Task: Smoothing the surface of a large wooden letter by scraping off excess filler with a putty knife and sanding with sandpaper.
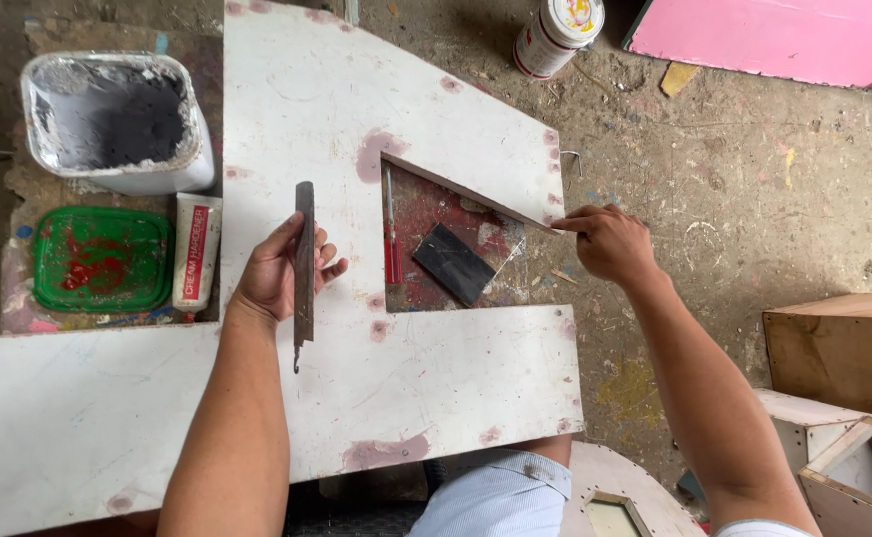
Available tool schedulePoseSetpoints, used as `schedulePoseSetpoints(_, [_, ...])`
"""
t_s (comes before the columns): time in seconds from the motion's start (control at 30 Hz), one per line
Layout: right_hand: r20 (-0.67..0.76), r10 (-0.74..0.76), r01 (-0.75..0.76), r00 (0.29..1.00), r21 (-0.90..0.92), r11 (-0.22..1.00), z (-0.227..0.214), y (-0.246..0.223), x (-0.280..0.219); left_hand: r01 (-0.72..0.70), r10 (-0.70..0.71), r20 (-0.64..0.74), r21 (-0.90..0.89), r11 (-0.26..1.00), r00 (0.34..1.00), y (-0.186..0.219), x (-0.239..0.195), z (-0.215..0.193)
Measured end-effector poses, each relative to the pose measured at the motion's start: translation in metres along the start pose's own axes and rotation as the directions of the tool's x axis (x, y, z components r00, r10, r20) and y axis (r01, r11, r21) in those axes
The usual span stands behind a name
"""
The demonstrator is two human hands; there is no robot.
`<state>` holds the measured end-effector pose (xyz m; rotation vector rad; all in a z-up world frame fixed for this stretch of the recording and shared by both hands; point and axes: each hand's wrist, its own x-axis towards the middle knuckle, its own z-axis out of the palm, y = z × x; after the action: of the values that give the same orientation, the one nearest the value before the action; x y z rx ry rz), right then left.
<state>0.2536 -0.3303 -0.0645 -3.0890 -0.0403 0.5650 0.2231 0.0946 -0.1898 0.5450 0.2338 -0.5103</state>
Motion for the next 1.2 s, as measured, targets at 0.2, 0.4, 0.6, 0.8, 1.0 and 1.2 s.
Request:
schedulePoseSetpoints(0.2, [-0.065, 0.033, -0.025, 0.997, 0.114, 0.993, 0.021, 0.015, 0.019, 0.006, -0.006, 0.035, -0.009, 1.000, 0.999, 0.000, 0.003, -0.006])
schedulePoseSetpoints(0.4, [-0.069, -0.039, 0.036, 0.997, -0.045, 0.998, 0.041, 0.021, 0.013, 0.007, -0.007, 0.035, -0.006, 1.000, 0.999, 0.001, 0.003, -0.005])
schedulePoseSetpoints(0.6, [-0.036, 0.043, -0.041, 0.998, 0.057, 0.998, 0.011, 0.022, 0.011, 0.012, -0.011, 0.037, -0.021, 1.000, 0.999, 0.000, 0.001, -0.003])
schedulePoseSetpoints(0.8, [-0.082, 0.049, -0.043, 0.995, 0.065, 0.997, 0.032, 0.036, 0.018, 0.008, -0.008, 0.035, -0.016, 1.000, 0.999, 0.000, 0.002, -0.004])
schedulePoseSetpoints(1.0, [-0.154, -0.005, 0.000, 0.988, -0.038, 0.999, 0.056, 0.041, 0.017, 0.002, -0.002, 0.034, -0.018, 1.000, 0.999, -0.002, 0.003, -0.007])
schedulePoseSetpoints(1.2, [-0.204, -0.047, 0.029, 0.978, -0.093, 0.995, 0.079, 0.050, 0.013, -0.009, 0.010, 0.039, -0.031, 0.999, 0.999, -0.004, 0.005, -0.011])
